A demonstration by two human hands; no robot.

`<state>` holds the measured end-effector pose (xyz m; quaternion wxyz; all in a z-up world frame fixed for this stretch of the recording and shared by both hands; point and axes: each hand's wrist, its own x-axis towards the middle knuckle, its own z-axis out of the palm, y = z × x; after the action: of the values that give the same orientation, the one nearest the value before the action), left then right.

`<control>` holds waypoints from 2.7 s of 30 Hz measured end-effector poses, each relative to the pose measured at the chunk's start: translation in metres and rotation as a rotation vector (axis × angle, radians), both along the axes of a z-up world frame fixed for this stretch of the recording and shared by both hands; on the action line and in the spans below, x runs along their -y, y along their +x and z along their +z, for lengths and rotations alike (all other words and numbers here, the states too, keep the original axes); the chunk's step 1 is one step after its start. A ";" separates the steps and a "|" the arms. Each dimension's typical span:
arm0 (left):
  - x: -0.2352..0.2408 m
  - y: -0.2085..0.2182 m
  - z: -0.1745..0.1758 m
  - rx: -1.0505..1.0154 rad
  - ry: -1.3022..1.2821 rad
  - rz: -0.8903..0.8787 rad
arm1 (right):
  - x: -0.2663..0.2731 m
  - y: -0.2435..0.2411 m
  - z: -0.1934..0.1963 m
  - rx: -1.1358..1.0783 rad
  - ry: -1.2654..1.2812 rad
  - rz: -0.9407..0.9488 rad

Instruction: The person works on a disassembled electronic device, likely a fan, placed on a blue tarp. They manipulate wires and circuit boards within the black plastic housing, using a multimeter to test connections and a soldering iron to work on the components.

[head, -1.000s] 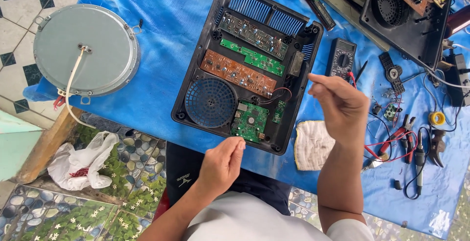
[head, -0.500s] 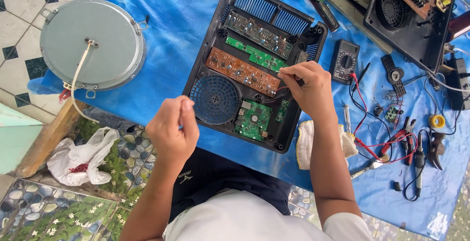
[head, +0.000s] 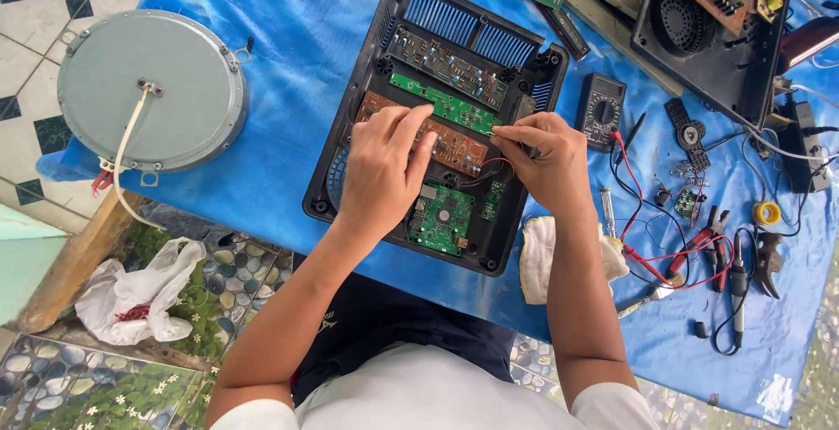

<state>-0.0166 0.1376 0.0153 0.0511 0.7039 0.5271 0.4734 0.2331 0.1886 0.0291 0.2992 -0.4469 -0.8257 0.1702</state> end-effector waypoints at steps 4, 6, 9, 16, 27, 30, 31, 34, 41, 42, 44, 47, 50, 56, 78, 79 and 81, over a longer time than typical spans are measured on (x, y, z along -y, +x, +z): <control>-0.002 0.019 0.002 0.151 -0.167 -0.115 | 0.008 -0.007 0.013 -0.082 0.036 0.014; -0.002 0.028 0.005 0.190 -0.156 -0.137 | 0.012 -0.009 0.014 -0.130 0.061 0.033; 0.004 0.045 0.006 0.246 -0.116 -0.137 | 0.020 -0.017 0.028 -0.104 0.118 0.058; 0.018 0.056 0.034 0.306 -0.080 -0.127 | 0.027 -0.017 0.036 -0.192 0.178 0.073; 0.046 0.052 0.046 0.505 -0.322 -0.083 | 0.040 -0.012 0.057 -0.264 0.048 0.314; 0.051 0.049 0.046 0.462 -0.340 -0.088 | 0.046 -0.012 0.064 -0.268 0.043 0.323; 0.052 0.048 0.046 0.462 -0.332 -0.094 | 0.047 -0.011 0.065 -0.266 0.053 0.320; 0.054 0.033 0.039 0.450 -0.364 -0.035 | 0.052 -0.003 0.070 -0.274 0.017 0.342; 0.045 -0.034 0.025 0.214 -0.014 0.389 | 0.044 0.044 0.103 -0.337 0.133 0.017; 0.050 -0.040 0.027 0.127 0.114 0.300 | 0.039 0.041 0.096 -0.223 0.110 -0.032; 0.048 -0.029 0.030 0.126 0.121 0.259 | 0.027 0.031 0.070 -0.176 0.026 -0.033; 0.028 -0.011 0.037 0.082 0.198 0.208 | 0.007 0.015 0.035 -0.126 -0.030 -0.044; 0.006 0.002 0.032 -0.021 0.182 0.173 | 0.001 0.009 0.006 -0.078 -0.090 -0.042; -0.026 0.012 -0.026 -0.273 0.046 0.115 | 0.000 0.000 -0.015 0.192 -0.084 -0.030; -0.041 0.017 -0.060 -0.558 -0.313 -0.139 | -0.002 0.000 -0.025 0.144 -0.091 0.000; -0.041 0.017 -0.059 -0.557 -0.315 -0.137 | -0.002 0.001 -0.025 0.144 -0.092 0.003; -0.041 0.018 -0.058 -0.559 -0.300 -0.143 | -0.002 0.002 -0.026 0.155 -0.071 0.003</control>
<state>0.0012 0.1783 -0.0429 0.0408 0.8264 0.5339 0.1741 0.2347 0.1901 0.0033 0.2182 -0.4676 -0.8406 0.1646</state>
